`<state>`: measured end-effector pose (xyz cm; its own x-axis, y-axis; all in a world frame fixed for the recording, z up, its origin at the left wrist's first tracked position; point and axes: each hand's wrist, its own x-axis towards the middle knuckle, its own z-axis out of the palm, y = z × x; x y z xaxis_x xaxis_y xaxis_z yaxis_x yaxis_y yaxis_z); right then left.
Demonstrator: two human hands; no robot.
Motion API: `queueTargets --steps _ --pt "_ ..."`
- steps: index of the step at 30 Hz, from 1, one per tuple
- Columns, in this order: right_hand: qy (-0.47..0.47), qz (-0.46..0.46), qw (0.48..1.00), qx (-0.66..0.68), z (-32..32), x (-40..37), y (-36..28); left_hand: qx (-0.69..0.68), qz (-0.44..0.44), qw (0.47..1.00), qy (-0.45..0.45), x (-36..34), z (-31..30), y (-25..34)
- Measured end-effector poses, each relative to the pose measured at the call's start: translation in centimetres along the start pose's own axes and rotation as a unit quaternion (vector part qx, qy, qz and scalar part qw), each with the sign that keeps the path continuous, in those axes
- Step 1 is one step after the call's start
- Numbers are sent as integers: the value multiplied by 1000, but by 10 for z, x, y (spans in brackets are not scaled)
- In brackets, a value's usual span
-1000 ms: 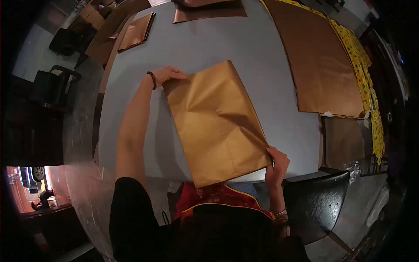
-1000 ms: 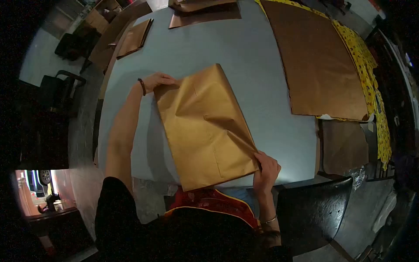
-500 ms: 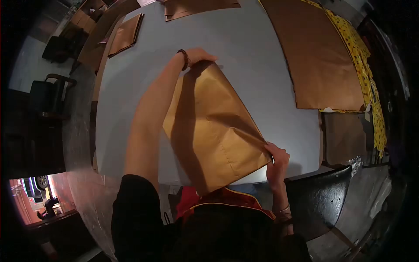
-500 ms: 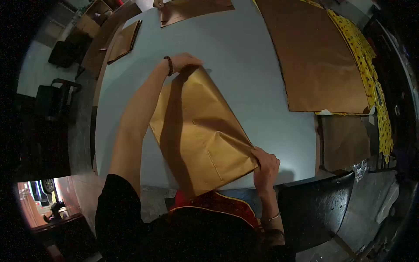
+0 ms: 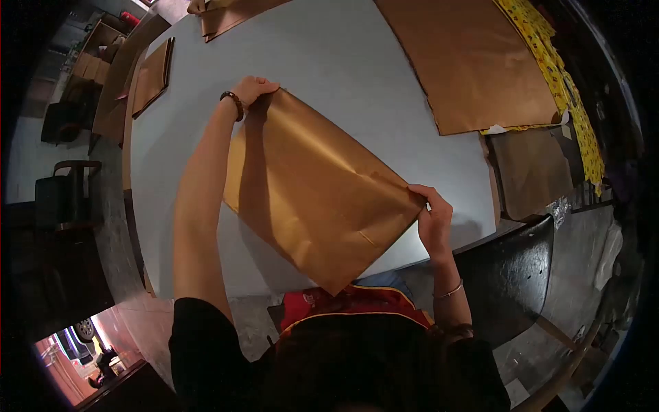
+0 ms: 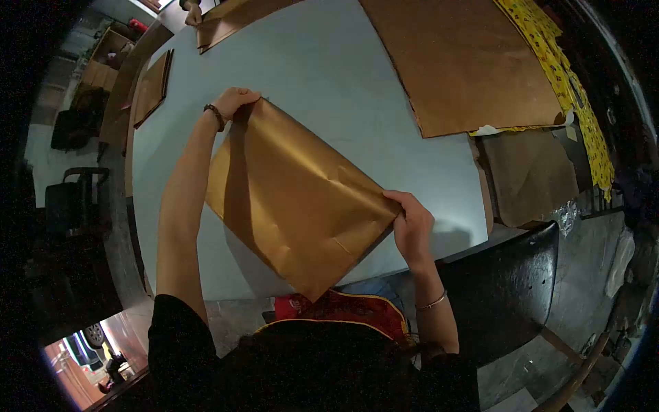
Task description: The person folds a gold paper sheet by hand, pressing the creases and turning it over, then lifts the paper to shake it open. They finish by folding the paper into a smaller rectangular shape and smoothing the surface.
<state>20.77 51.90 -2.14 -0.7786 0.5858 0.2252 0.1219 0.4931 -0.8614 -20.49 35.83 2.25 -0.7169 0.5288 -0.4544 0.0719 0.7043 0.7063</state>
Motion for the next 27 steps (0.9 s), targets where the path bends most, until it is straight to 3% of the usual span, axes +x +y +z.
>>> queueTargets --steps 3,4,8,10,11,13,19,23,27 --pt "2 37 999 -5 -1 4 -5 74 23 996 49 5 1 -3" --pt "4 -18 1000 -17 -1 5 -1 98 48 992 69 14 1 -11" --pt "5 -68 996 -64 1 7 -3 90 130 982 101 31 8 -29" --pt "12 -94 989 -118 4 5 9 -80 130 986 69 8 11 -14" --pt "12 -94 989 -118 2 7 8 -80 130 986 69 4 7 -14" --pt "2 -127 975 -183 -1 11 5 -62 141 988 -17 0 -5 -19" --pt "-34 -103 961 -255 -4 16 -6 -52 195 979 -13 0 -3 -29" --pt "3 -46 986 -162 -6 13 -9 -82 172 982 -2 4 2 -31" --pt "-25 -30 995 -94 -11 12 1 -65 170 983 6 0 3 -28"
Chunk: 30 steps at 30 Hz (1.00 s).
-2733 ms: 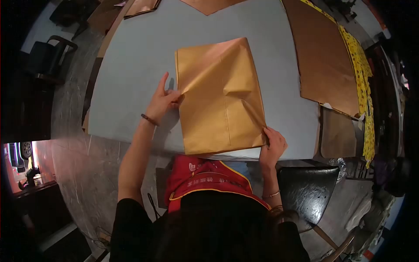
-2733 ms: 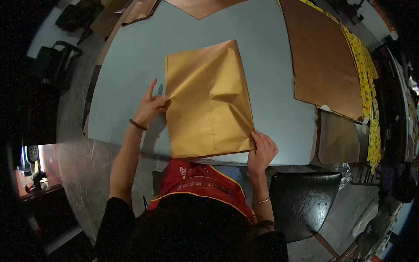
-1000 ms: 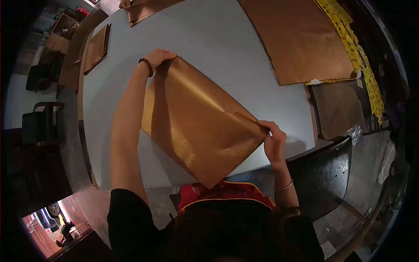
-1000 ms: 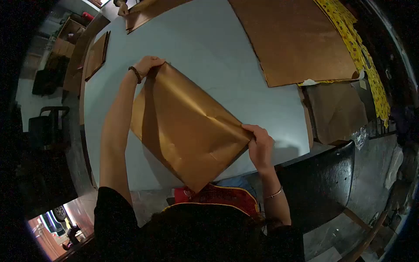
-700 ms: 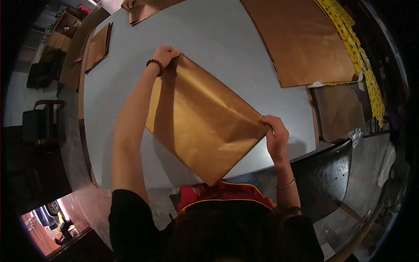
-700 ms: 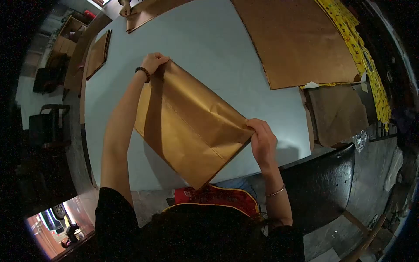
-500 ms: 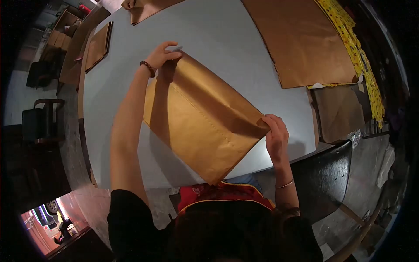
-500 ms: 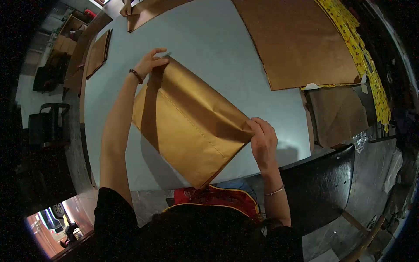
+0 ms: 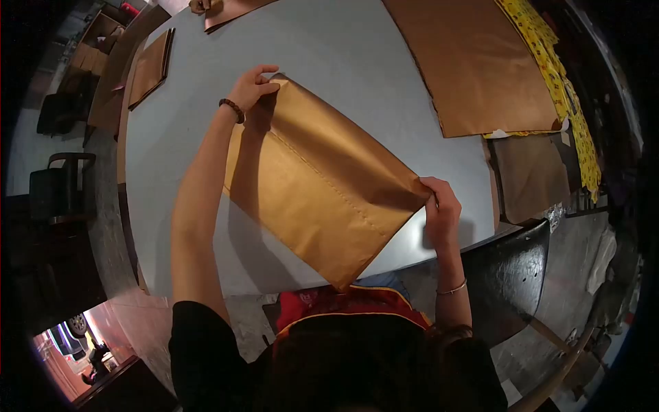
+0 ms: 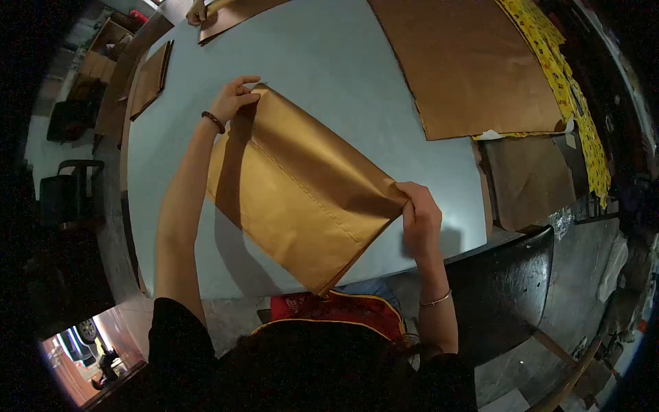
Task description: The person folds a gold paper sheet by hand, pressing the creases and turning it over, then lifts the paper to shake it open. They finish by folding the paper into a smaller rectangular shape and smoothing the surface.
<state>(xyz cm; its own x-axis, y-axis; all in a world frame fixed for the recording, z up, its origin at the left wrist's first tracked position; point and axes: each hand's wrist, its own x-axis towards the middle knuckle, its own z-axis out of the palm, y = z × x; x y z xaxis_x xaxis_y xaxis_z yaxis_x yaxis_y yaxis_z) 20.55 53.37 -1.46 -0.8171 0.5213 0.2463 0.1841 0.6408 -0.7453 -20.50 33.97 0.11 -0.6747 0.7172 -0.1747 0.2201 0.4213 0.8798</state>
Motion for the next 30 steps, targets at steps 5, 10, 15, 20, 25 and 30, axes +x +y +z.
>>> queueTargets --steps 5,10,15,20,25,30 --pt "23 157 958 239 2 17 5 0 22 999 25 0 0 -7" --pt "87 268 807 518 5 44 16 44 -4 997 67 9 -4 -17" --pt "88 260 799 535 11 34 2 123 -30 984 125 1 -5 -21" --pt "44 283 810 511 5 -13 -27 101 -64 982 149 -19 -4 -19" --pt "-26 360 800 480 7 -36 -50 52 -34 977 205 -33 4 -26" --pt "-46 401 806 433 -1 -45 -46 68 -100 968 219 -43 3 -22"
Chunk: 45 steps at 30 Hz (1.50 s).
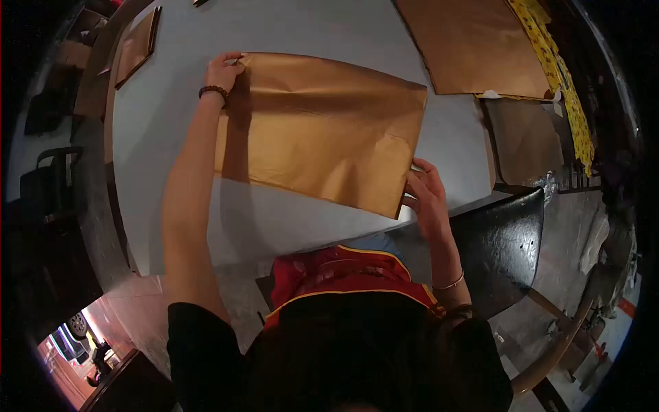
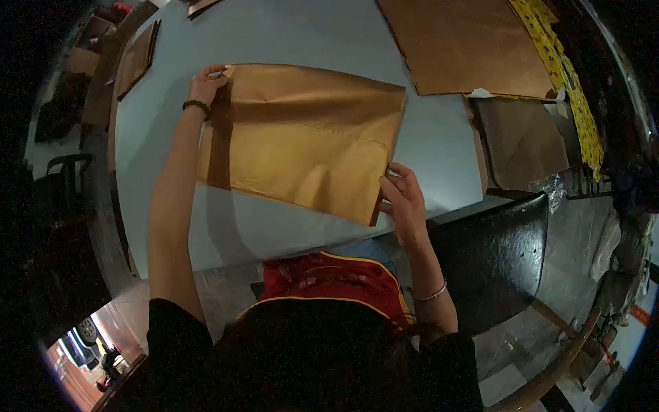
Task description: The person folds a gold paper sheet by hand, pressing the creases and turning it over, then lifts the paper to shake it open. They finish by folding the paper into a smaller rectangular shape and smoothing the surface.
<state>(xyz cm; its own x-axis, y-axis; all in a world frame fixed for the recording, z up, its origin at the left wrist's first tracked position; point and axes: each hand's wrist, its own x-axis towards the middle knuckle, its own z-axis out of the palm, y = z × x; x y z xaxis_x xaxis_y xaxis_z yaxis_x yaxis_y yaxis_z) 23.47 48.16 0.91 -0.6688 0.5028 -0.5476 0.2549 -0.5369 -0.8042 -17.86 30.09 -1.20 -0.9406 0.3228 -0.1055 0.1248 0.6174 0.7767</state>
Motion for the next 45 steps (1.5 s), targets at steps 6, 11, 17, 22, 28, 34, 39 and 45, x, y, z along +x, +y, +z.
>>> queueTargets --steps 6,11,17,22,28,34,39,45 --pt "-10 0 997 -75 -2 -12 14 35 8 999 17 8 4 -7" --pt "12 -6 995 -96 5 -22 13 22 15 1000 17 8 6 -9" --pt "10 0 984 -176 4 -27 16 55 23 998 30 9 5 -15" --pt "14 1 987 -159 5 -29 18 90 21 995 23 0 3 -5" --pt "22 12 995 -95 -4 -19 25 46 41 998 24 -4 -5 -11" --pt "8 14 995 -100 -3 -21 23 -86 17 994 -69 -37 -41 -32" --pt "5 11 996 -90 -5 -19 25 -198 -28 970 -140 -93 -71 -48" --pt "39 17 994 -96 -4 -19 25 -191 -65 966 -159 -153 -94 -53"
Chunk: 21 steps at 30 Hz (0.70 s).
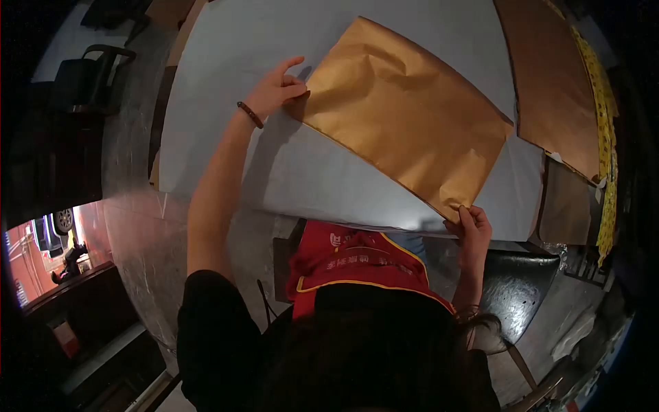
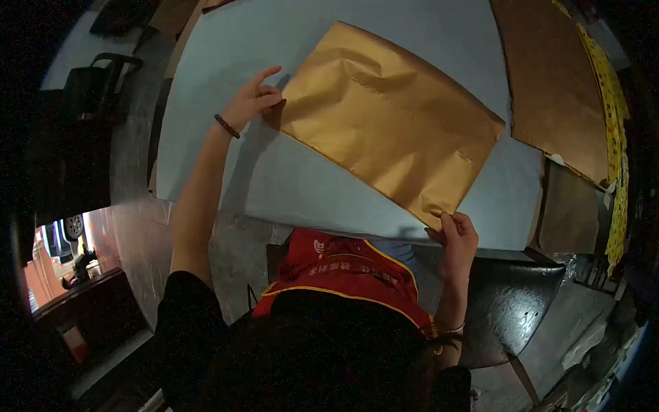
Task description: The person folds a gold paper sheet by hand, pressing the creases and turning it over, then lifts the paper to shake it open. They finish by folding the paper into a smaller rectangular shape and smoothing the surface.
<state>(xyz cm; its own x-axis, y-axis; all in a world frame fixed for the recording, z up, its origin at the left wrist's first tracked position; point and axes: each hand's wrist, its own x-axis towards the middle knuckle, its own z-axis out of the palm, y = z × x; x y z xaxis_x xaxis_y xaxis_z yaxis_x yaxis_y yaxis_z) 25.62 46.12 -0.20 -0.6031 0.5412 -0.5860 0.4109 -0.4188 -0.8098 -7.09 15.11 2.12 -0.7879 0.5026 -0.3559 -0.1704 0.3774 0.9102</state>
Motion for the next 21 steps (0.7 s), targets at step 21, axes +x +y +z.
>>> queueTargets --steps 21 --pt "-21 -36 999 -2 -4 2 1 86 44 995 30 -22 2 -19"
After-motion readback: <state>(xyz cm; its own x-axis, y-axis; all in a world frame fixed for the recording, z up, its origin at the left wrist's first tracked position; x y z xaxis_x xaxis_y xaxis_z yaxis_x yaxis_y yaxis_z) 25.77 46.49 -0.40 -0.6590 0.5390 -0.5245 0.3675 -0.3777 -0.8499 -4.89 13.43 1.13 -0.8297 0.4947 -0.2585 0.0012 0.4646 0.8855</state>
